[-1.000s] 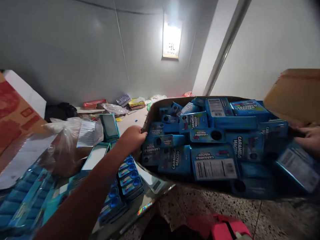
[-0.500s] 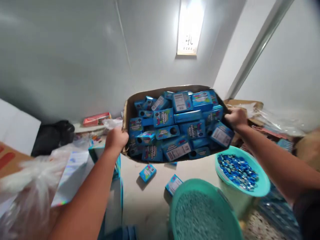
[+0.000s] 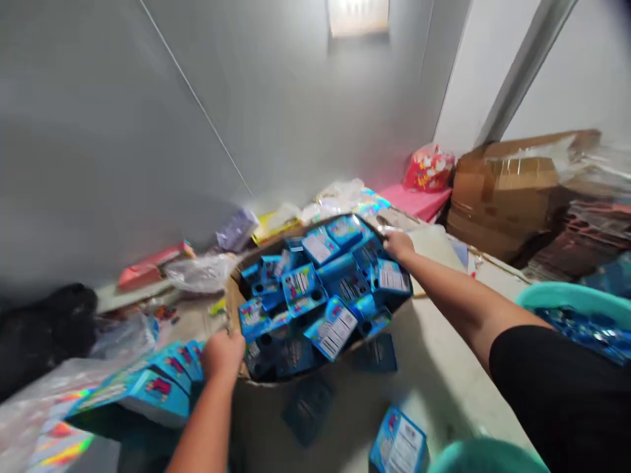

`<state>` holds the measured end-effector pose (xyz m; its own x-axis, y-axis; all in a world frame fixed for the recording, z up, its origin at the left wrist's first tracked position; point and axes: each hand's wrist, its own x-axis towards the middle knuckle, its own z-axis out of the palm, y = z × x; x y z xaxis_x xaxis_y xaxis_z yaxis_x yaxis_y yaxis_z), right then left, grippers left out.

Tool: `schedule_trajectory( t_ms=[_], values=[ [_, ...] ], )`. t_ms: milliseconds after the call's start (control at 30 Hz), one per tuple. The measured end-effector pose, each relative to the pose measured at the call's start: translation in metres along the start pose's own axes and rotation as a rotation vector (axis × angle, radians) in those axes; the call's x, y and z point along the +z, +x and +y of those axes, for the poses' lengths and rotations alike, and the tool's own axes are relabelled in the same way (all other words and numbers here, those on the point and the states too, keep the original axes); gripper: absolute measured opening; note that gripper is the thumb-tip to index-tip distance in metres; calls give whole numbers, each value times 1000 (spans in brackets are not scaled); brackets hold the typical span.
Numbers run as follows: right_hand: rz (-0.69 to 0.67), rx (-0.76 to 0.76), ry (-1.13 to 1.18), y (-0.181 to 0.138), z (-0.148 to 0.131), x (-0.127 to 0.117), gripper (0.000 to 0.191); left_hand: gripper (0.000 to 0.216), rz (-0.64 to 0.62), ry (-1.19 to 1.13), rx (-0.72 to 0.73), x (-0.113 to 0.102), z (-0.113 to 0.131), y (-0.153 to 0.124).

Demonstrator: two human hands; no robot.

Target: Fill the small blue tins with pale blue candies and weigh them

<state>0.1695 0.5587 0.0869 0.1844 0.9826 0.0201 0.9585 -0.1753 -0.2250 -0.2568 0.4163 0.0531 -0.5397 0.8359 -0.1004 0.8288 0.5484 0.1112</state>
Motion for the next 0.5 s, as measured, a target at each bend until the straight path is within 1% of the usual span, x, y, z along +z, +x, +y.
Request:
schedule_trajectory(
  t_ms=[67, 133, 200, 233, 300, 367, 433, 500],
  values=[
    [-18, -15, -31, 15, 2, 9, 29, 41, -11, 47, -21, 0, 0, 13],
    [-24, -37, -47, 31, 4, 14, 36, 49, -18, 81, -40, -2, 4, 26],
    [-47, -51, -34, 37, 7, 17, 36, 51, -50, 89, -48, -2, 8, 29],
    [-68, -55, -21, 35, 9, 18, 34, 50, -73, 84, -48, -2, 9, 26],
    [-125, -67, 16, 22, 13, 17, 32, 46, -122, 57, -29, -1, 7, 9],
    [-173, -84, 63, 2, 16, 13, 31, 42, -145, 23, -4, -3, 1, -15],
    [-200, -96, 126, -18, 17, 7, 29, 39, -129, -4, -15, -6, -7, -40],
    [-208, -86, 196, -37, 16, 1, 27, 36, -95, -29, -60, -9, -14, -60]
  ],
)
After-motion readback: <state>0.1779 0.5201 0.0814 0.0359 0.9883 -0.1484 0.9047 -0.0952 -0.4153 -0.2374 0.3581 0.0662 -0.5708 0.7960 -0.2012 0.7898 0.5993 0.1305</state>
